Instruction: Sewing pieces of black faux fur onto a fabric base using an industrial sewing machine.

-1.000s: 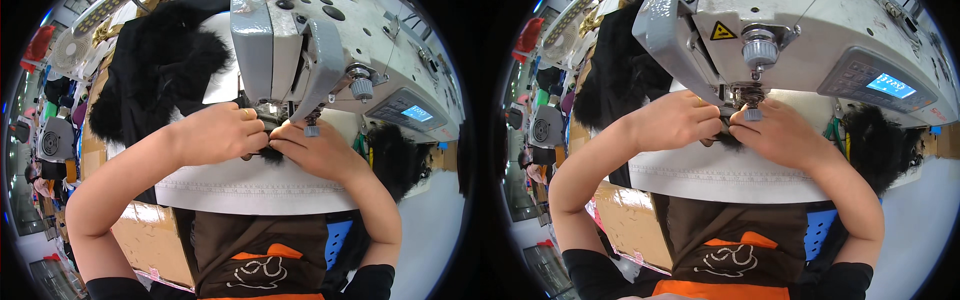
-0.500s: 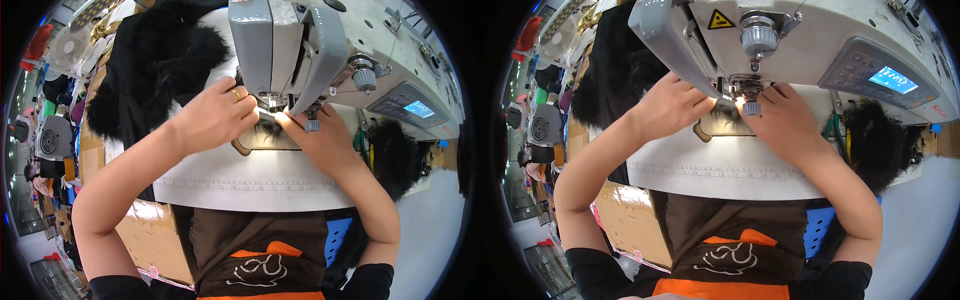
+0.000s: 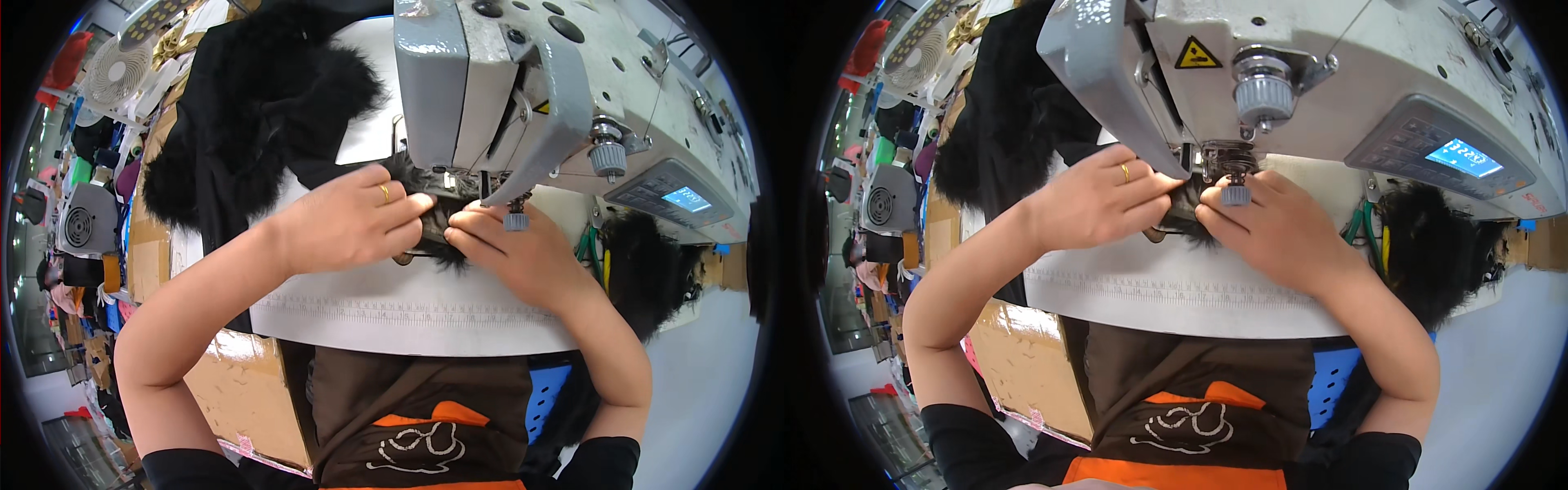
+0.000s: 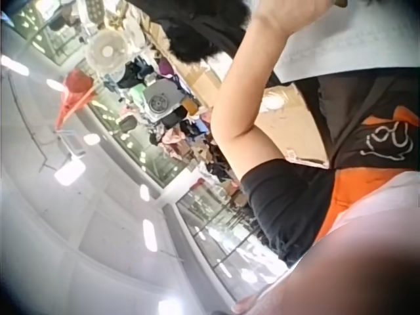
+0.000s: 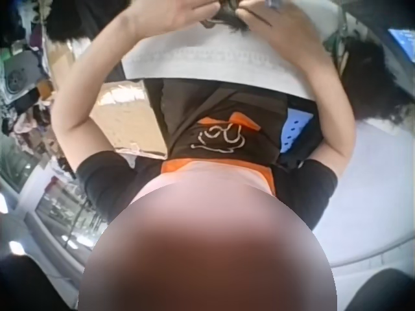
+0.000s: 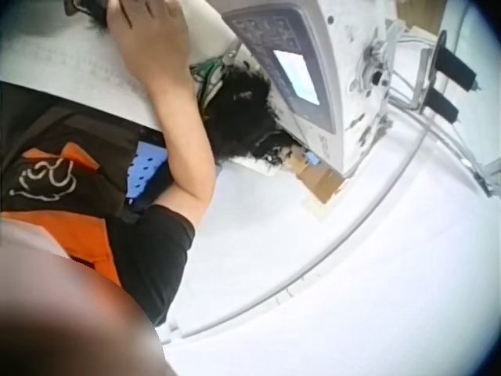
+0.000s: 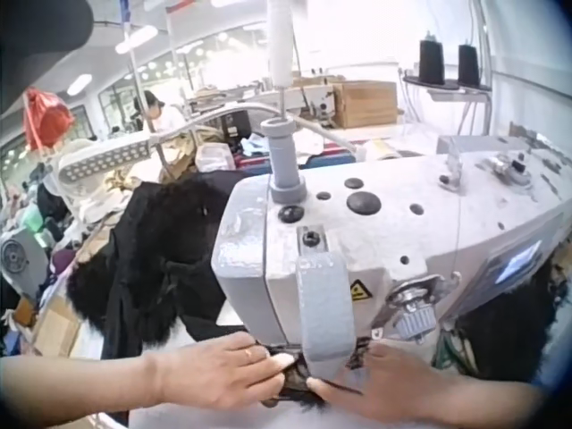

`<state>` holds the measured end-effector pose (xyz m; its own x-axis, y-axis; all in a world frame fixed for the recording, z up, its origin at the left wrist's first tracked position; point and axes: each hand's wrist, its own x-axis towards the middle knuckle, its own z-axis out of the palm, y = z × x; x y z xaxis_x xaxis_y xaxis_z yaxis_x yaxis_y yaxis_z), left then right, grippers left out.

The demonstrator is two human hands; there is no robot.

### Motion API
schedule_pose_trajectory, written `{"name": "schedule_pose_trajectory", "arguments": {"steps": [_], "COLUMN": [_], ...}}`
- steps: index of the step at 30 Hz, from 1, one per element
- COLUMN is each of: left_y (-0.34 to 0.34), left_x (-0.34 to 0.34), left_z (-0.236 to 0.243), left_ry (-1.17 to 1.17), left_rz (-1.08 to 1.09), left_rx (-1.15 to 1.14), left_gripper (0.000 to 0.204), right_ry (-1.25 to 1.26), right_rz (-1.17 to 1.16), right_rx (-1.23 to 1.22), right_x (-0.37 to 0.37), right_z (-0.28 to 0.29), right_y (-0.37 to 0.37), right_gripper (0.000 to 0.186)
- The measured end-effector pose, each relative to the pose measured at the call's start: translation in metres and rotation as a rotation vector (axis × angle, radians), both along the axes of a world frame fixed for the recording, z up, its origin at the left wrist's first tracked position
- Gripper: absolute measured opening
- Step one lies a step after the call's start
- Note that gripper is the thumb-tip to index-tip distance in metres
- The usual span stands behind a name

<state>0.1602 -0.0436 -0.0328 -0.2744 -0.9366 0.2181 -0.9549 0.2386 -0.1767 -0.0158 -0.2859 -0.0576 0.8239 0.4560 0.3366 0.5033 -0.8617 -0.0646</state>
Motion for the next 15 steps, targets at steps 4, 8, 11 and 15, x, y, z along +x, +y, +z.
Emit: {"name": "schedule_pose_trajectory", "arguments": {"steps": [4, 8, 11, 15], "left_y": [-0.001, -0.005, -0.006, -0.024], "left_x": [0.001, 0.008, 0.009, 0.021], "left_z": [-0.008, -0.001, 0.003, -0.001], "left_ry": [0.063, 0.09, 0.054, -0.109], "left_rz": [-0.024, 0.042, 0.126, 0.236], "left_rx": [-0.062, -0.021, 0.131, 0.079], "left_gripper": [0.019, 0.017, 0.013, 0.004], "right_ry": [-0.008, -0.008, -0.032, -0.054], "right_rz": [0.013, -0.006, -0.076, -0.197], "right_rx": [-0.031, -0.03, -0.062, -0.086], "right_x": [0.0, 0.001, -0.001, 0.01], "right_z": [0.0, 0.0, -0.001, 0.01], "right_y": [-0.002, -0.001, 0.004, 0.01], "right_gripper": [0.041, 0.043, 0.039, 0.027]}}
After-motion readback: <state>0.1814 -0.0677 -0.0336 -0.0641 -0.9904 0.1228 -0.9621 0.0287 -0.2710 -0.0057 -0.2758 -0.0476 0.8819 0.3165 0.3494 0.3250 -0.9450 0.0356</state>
